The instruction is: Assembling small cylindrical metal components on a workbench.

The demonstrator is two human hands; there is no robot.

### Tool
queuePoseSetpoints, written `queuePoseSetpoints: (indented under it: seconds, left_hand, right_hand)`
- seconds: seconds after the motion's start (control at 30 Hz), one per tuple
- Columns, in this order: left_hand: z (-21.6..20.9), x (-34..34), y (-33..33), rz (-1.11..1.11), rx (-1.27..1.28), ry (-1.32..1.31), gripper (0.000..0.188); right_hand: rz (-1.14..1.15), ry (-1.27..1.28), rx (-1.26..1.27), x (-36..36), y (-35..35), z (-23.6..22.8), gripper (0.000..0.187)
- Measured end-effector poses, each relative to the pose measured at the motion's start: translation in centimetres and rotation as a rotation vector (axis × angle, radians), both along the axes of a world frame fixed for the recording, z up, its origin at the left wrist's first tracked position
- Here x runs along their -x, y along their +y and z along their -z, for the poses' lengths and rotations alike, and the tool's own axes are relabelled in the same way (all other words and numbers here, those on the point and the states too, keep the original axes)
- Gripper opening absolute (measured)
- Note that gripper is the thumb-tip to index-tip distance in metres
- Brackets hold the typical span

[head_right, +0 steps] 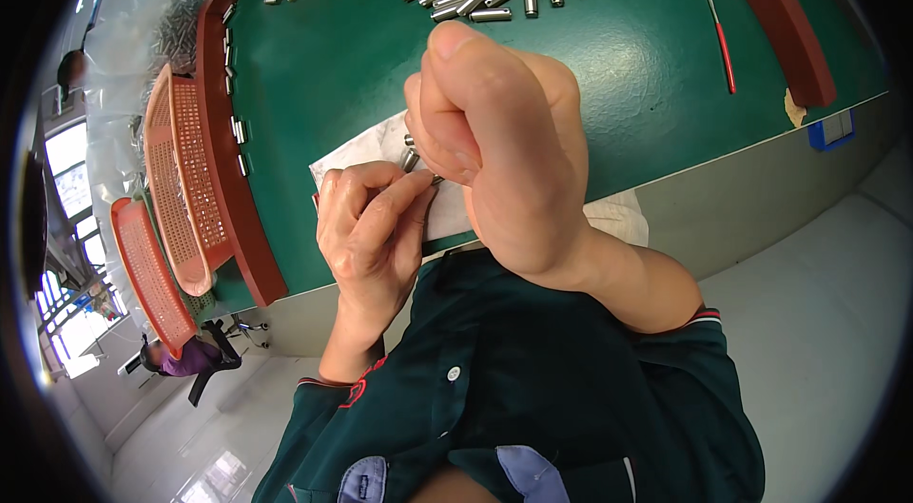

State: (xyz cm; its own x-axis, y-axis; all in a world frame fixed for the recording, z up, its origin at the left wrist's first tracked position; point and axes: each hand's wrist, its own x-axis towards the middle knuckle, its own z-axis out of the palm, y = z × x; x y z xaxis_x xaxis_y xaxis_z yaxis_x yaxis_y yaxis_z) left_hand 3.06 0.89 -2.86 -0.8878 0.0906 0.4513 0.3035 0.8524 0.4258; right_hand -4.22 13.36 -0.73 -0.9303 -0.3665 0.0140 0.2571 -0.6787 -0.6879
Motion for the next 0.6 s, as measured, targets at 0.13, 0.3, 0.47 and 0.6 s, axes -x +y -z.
queuePoseSetpoints:
  seconds: [0.13, 0.3, 0.47, 0.6]
  left_hand:
    - [-0.07, -0.03, -0.01, 0.0, -0.004, 0.005, 0.024]
    - [0.05, -0.02, -0.03, 0.001, 0.006, -0.006, 0.026]
    - [0.06, 0.01, -0.14, 0.007, 0.002, -0.007, 0.025]
    - [-0.24, 0.07, -0.35, 0.022, 0.007, -0.034, 0.024]
  right_hand:
    - [-0.001, 0.012, 0.01, -0.03, 0.06, 0.09, 0.041]
    - [0.01, 0.033, 0.091, -0.04, -0.05, 0.57, 0.038]
    - [0.015, 0.041, 0.03, 0.01, -0.22, 0.23, 0.039]
    - [0.003, 0.046, -0.038, 0.09, -0.37, -0.01, 0.041]
